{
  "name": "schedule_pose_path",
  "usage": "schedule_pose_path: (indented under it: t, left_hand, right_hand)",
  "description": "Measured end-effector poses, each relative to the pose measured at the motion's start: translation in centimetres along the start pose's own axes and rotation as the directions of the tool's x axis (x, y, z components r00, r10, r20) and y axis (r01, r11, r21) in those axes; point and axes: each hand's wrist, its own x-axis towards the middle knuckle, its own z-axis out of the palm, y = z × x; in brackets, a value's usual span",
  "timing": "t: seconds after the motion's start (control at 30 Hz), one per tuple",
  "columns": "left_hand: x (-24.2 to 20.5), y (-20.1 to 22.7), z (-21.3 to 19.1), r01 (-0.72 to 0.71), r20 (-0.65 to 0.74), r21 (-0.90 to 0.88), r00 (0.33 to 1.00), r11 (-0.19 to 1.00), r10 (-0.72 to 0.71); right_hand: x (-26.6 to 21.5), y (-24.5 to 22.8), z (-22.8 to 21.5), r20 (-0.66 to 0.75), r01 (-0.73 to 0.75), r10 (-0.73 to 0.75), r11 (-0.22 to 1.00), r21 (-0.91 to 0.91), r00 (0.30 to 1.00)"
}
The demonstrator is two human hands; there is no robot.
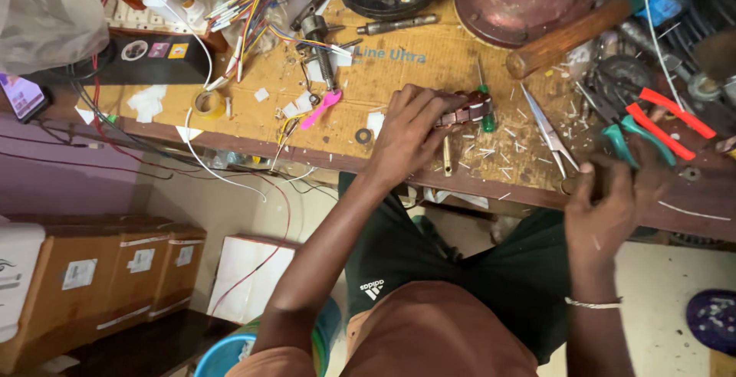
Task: The person assembles a circular electrical component by inserting small white plastic pieces into slots around a copper-wound rotor. They use a green screwdriver to adjust and secure the pieces, repeatedly picking up new pieces and placing them into the assembly. The work is performed on a cluttered workbench with various tools and parts visible.
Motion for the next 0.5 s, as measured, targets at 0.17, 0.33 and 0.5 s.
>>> schedule_pose_path:
  t: [0.17, 0.33, 0.5]
  left_hand:
    - [-2.5, -2.0, -3.9, -0.038, -0.162, -0.209, 0.987, 0.977, 0.004]
    - [-6.9, -2.5, -5.5, 0.295, -0.174, 0.191, 0.949, 0.936, -0.263]
    - [-9.0, -2.6, -4.0, 0.192, -0.014, 0.362, 0.980, 0.912, -0.200]
  right_hand:
    - [-2.1, 2.6, -0.1, 0.126, -0.037, 0.061, 0.982, -0.186, 0.990]
    - [-3.6, 3.6, -0.5, 0.183, 0.017, 0.024, 0.975, -0.221, 0.983]
    - [-3.4, 2.9, -1.5, 0.204, 0.069, -0.036, 0.985, -0.158, 0.978]
